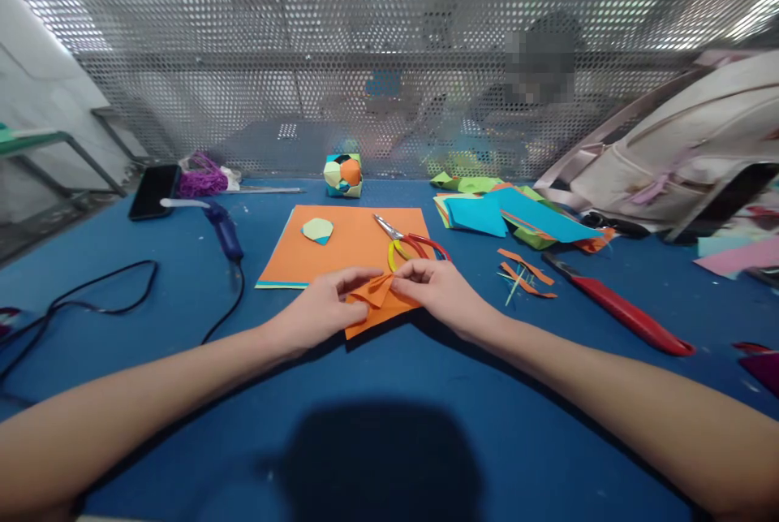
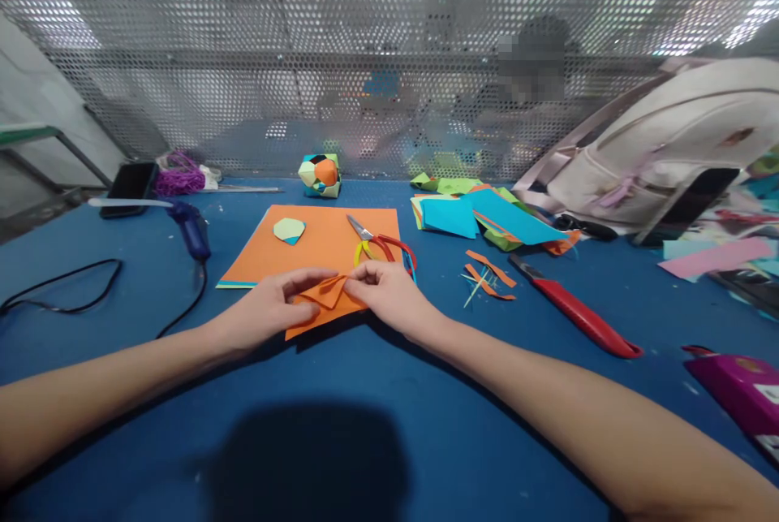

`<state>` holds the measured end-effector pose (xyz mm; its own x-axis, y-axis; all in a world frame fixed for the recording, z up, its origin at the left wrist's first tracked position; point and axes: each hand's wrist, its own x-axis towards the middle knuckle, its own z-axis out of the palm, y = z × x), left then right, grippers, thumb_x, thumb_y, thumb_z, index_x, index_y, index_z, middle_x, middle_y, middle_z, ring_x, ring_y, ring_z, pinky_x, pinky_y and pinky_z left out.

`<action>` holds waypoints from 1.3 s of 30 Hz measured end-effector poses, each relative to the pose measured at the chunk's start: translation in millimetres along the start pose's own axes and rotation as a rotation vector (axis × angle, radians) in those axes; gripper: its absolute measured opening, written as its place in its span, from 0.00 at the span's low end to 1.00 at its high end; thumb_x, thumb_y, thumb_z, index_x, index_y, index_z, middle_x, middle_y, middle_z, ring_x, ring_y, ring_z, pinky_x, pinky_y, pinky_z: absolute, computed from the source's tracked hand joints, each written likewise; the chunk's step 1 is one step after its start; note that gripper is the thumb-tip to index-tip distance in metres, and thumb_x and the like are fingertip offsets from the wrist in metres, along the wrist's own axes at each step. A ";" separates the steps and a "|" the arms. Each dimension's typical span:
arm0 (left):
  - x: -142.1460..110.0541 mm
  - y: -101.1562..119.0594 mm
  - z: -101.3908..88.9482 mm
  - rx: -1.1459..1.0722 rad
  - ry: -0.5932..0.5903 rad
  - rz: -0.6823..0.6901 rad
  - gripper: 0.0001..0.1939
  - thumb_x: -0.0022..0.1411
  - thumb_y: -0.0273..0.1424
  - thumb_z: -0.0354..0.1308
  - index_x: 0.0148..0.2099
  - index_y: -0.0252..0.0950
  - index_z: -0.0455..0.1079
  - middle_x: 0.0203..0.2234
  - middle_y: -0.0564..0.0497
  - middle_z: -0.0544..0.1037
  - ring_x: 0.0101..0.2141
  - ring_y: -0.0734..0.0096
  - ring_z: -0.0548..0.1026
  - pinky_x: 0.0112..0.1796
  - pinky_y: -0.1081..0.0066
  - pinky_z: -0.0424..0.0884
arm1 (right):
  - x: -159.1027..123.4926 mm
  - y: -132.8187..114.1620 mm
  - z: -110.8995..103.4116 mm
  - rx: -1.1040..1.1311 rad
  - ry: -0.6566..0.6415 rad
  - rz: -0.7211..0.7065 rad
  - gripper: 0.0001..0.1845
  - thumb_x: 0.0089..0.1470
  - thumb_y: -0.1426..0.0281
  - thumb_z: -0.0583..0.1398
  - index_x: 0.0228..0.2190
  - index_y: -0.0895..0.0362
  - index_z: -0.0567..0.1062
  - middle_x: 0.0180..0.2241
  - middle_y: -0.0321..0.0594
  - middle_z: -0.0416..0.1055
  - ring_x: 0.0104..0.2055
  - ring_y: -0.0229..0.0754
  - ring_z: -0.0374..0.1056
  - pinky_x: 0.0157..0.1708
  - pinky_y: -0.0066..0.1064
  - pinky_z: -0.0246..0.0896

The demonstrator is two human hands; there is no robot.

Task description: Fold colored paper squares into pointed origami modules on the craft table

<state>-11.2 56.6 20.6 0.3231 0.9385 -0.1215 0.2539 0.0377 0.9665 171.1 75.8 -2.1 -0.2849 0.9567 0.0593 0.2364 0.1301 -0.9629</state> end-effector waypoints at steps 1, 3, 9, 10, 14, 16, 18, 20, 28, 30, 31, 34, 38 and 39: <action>-0.7 1.3 -0.2 -0.030 -0.005 -0.010 0.25 0.43 0.22 0.55 0.48 0.34 0.71 0.46 0.48 0.76 0.46 0.65 0.72 0.44 0.71 0.67 | -0.5 -0.3 -0.1 0.016 0.004 0.008 0.09 0.44 0.66 0.60 0.23 0.60 0.73 0.21 0.33 0.67 0.23 0.33 0.59 0.25 0.27 0.53; -1.1 2.9 0.3 -0.075 0.004 -0.052 0.25 0.43 0.21 0.54 0.47 0.34 0.71 0.45 0.47 0.76 0.44 0.66 0.73 0.43 0.70 0.67 | -1.7 -1.1 -0.2 0.036 0.007 0.017 0.08 0.43 0.66 0.60 0.23 0.60 0.73 0.21 0.33 0.67 0.23 0.32 0.58 0.25 0.27 0.53; 0.7 -1.4 3.1 -0.155 0.047 -0.069 0.12 0.48 0.25 0.58 0.38 0.34 0.74 0.34 0.50 0.78 0.36 0.70 0.74 0.42 0.70 0.66 | -5.4 -2.8 -0.3 0.006 -0.033 -0.002 0.08 0.44 0.66 0.60 0.23 0.60 0.72 0.20 0.32 0.65 0.23 0.31 0.57 0.24 0.26 0.51; 0.8 -2.1 3.5 -0.189 0.042 -0.063 0.10 0.48 0.27 0.59 0.37 0.34 0.74 0.34 0.50 0.79 0.36 0.70 0.74 0.43 0.70 0.65 | -6.1 -3.2 -0.3 -0.016 -0.039 -0.014 0.08 0.45 0.66 0.60 0.23 0.60 0.72 0.20 0.32 0.65 0.22 0.31 0.57 0.23 0.26 0.51; 1.0 -1.9 4.5 -0.406 -0.026 -0.152 0.10 0.47 0.30 0.63 0.34 0.32 0.74 0.29 0.49 0.79 0.31 0.70 0.75 0.38 0.70 0.67 | -8.8 -5.3 -0.6 -0.098 -0.060 -0.083 0.07 0.47 0.67 0.59 0.23 0.59 0.71 0.20 0.32 0.64 0.22 0.31 0.56 0.22 0.25 0.52; 1.0 -1.2 4.4 -0.478 -0.048 -0.203 0.10 0.46 0.30 0.64 0.33 0.31 0.74 0.27 0.49 0.79 0.28 0.71 0.74 0.35 0.71 0.68 | -9.7 -6.6 -0.8 -0.114 -0.077 -0.111 0.07 0.47 0.67 0.59 0.24 0.59 0.72 0.20 0.32 0.65 0.22 0.31 0.57 0.23 0.26 0.53; 0.6 -0.9 4.2 -0.500 -0.050 -0.215 0.10 0.46 0.30 0.64 0.33 0.31 0.74 0.27 0.49 0.78 0.26 0.72 0.74 0.34 0.72 0.68 | -10.4 -7.9 -0.7 -0.126 -0.093 -0.113 0.07 0.47 0.67 0.59 0.24 0.59 0.72 0.20 0.32 0.64 0.22 0.32 0.57 0.22 0.26 0.53; -0.2 -1.1 4.2 -0.492 -0.043 -0.205 0.11 0.46 0.31 0.65 0.34 0.31 0.73 0.27 0.49 0.78 0.26 0.72 0.74 0.33 0.71 0.68 | -11.1 -9.5 -0.4 -0.153 -0.097 -0.090 0.07 0.46 0.67 0.59 0.26 0.59 0.72 0.20 0.31 0.62 0.22 0.31 0.56 0.22 0.26 0.51; -3.6 -2.9 5.1 -0.388 -0.006 -0.137 0.11 0.49 0.34 0.63 0.34 0.32 0.72 0.26 0.51 0.76 0.27 0.72 0.73 0.31 0.72 0.67 | -13.4 -14.7 1.4 -0.160 -0.098 -0.036 0.07 0.47 0.68 0.58 0.24 0.60 0.71 0.20 0.31 0.62 0.22 0.31 0.55 0.22 0.26 0.50; -3.8 -3.5 4.9 -0.355 -0.009 -0.130 0.10 0.49 0.34 0.62 0.33 0.32 0.71 0.25 0.52 0.75 0.26 0.73 0.72 0.31 0.72 0.67 | -13.1 -14.8 1.8 -0.139 -0.083 -0.031 0.06 0.46 0.68 0.59 0.26 0.60 0.71 0.21 0.31 0.62 0.22 0.31 0.56 0.22 0.26 0.51; -3.9 -3.9 4.8 -0.337 -0.010 -0.129 0.10 0.50 0.34 0.62 0.32 0.32 0.71 0.24 0.52 0.74 0.26 0.73 0.72 0.30 0.73 0.66 | -13.0 -14.8 1.9 -0.129 -0.079 -0.033 0.06 0.46 0.68 0.59 0.26 0.59 0.71 0.21 0.31 0.63 0.23 0.32 0.56 0.23 0.26 0.51; -4.4 -4.6 4.9 -0.304 -0.013 -0.129 0.09 0.49 0.33 0.61 0.30 0.32 0.69 0.23 0.53 0.73 0.25 0.74 0.71 0.29 0.74 0.65 | -13.1 -13.4 2.2 -0.099 -0.094 -0.034 0.05 0.46 0.70 0.59 0.25 0.59 0.71 0.21 0.32 0.64 0.23 0.32 0.57 0.24 0.26 0.53; -6.1 -4.2 6.0 -0.301 0.000 -0.132 0.09 0.49 0.33 0.61 0.28 0.32 0.68 0.22 0.54 0.71 0.24 0.75 0.69 0.28 0.75 0.64 | -12.9 -9.2 1.8 -0.057 -0.101 0.000 0.05 0.45 0.70 0.59 0.27 0.59 0.73 0.21 0.32 0.65 0.23 0.31 0.58 0.25 0.26 0.53; -6.5 -3.8 6.2 -0.305 0.006 -0.133 0.09 0.49 0.33 0.61 0.28 0.32 0.68 0.22 0.54 0.71 0.24 0.75 0.69 0.27 0.75 0.64 | -12.5 -8.3 1.6 -0.045 -0.097 0.008 0.05 0.45 0.70 0.60 0.27 0.59 0.73 0.22 0.32 0.65 0.23 0.31 0.58 0.25 0.26 0.53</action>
<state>-8.6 48.3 16.3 0.2995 0.9207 -0.2503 0.0087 0.2597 0.9657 171.2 62.4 4.7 -0.3709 0.9284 0.0235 0.2799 0.1358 -0.9504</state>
